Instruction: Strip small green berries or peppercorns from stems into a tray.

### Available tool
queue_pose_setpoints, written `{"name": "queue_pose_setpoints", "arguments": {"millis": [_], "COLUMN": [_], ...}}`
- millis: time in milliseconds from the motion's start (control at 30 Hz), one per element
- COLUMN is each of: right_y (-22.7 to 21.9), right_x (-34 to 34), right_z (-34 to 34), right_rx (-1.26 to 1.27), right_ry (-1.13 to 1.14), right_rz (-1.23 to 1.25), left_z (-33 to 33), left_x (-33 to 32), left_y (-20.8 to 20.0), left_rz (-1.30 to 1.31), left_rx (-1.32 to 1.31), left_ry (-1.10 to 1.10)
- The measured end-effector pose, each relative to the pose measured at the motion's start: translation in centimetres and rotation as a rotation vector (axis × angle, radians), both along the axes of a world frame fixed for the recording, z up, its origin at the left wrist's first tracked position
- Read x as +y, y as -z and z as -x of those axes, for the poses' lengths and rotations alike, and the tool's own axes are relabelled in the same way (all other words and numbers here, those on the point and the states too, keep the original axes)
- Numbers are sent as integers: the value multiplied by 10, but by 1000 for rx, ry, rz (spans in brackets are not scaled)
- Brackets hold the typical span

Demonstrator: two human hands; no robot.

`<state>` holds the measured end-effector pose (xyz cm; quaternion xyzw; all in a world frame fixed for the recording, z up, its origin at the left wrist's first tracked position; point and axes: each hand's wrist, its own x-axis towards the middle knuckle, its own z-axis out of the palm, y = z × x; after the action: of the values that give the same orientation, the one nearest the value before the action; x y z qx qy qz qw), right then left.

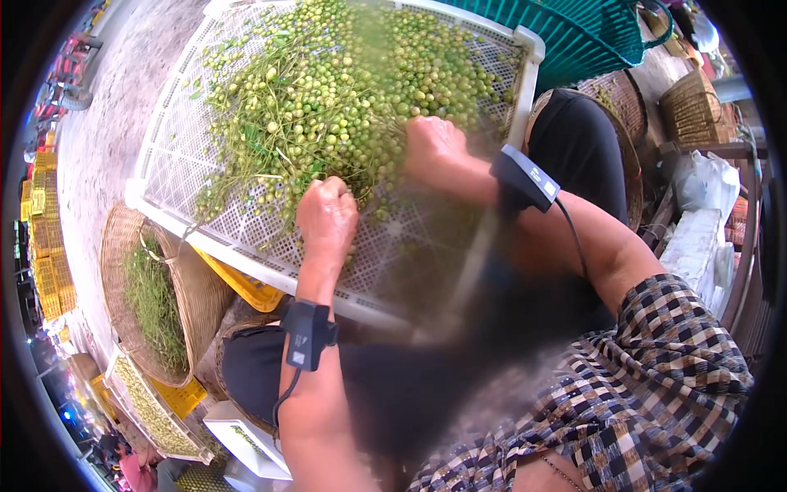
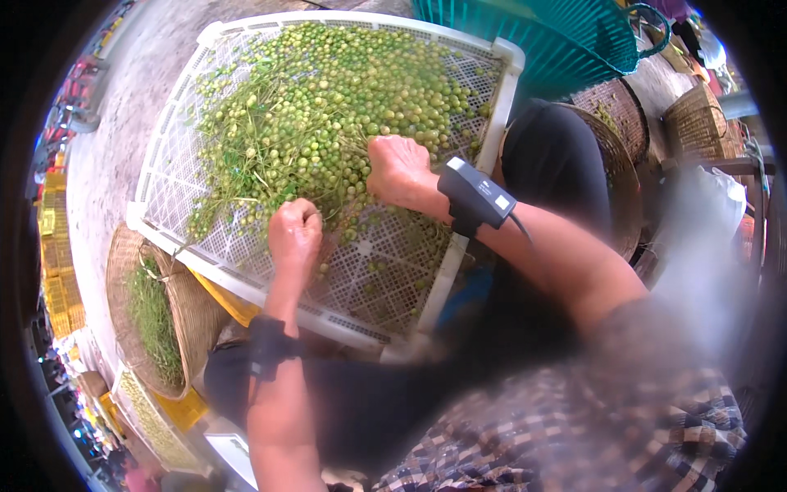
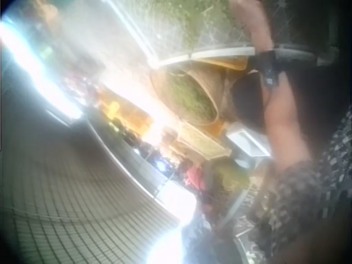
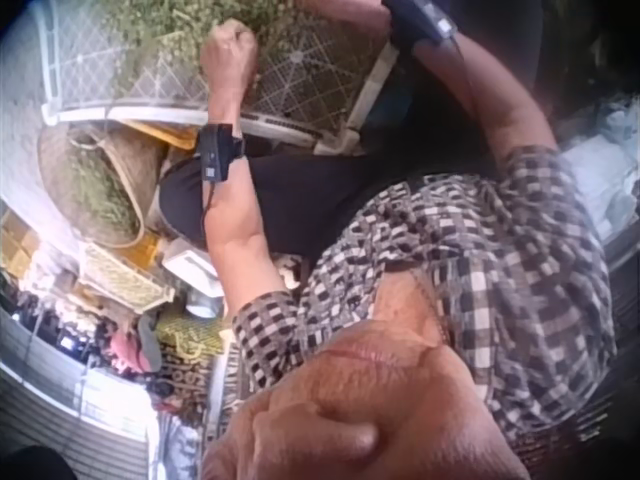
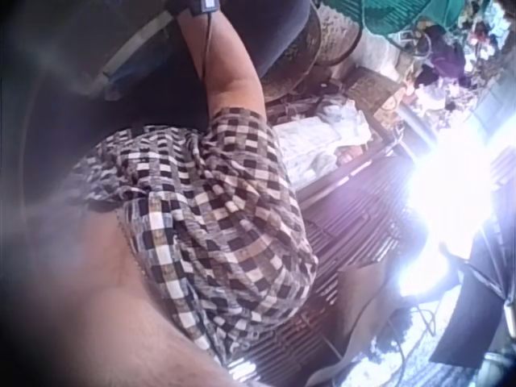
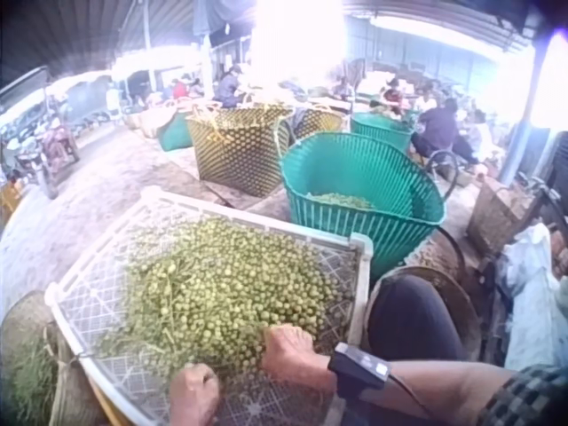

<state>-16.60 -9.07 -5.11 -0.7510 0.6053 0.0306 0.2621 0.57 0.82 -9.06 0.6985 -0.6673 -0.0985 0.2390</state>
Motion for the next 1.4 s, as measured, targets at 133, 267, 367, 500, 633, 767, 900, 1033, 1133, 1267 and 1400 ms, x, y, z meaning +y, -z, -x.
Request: {"name": "queue_pose_setpoints", "arguments": {"millis": [133,267,367,500,633,767,900,1033,1133,1267,1400], "right_y": [6,14,10,18,28,16,-1,-24,-26,-27,1], "right_x": [-9,-21,-14,-2,-4,-20,-33,-17,10,24,20], "right_z": [1,12,10,-13,-26,-23,-5,-20,-39,-46,-41], "right_rx": [-138,-230,-232,-270,-284,-238,-153,-305,-675,-877,-1034], "right_ry": [135,203,101,129,163,267,215,-20,-303,-376,-346], "right_rz": [52,4,17,-73,-22,-26,180,299,-127,-437,-579], "left_z": [-18,-24,-29,-24,-27,-51,-57,-56,-47,-34,-31], "left_x": [0,0,4,4,9,16,20,24,19,14,10], "left_y": [-31,-55,-53,-55,-77,-84,-95,-95,-94,-91,-93], "left_rz": [-83,-316,-233,-185,-283,-196,-164,-152,-168,-201,-202], "left_rx": [434,1165,1443,1501,1521,1568,1749,1790,1850,1872,1879], "left_ry": [-25,-232,-317,-293,-297,-412,-298,-229,-209,-106,-140]}}
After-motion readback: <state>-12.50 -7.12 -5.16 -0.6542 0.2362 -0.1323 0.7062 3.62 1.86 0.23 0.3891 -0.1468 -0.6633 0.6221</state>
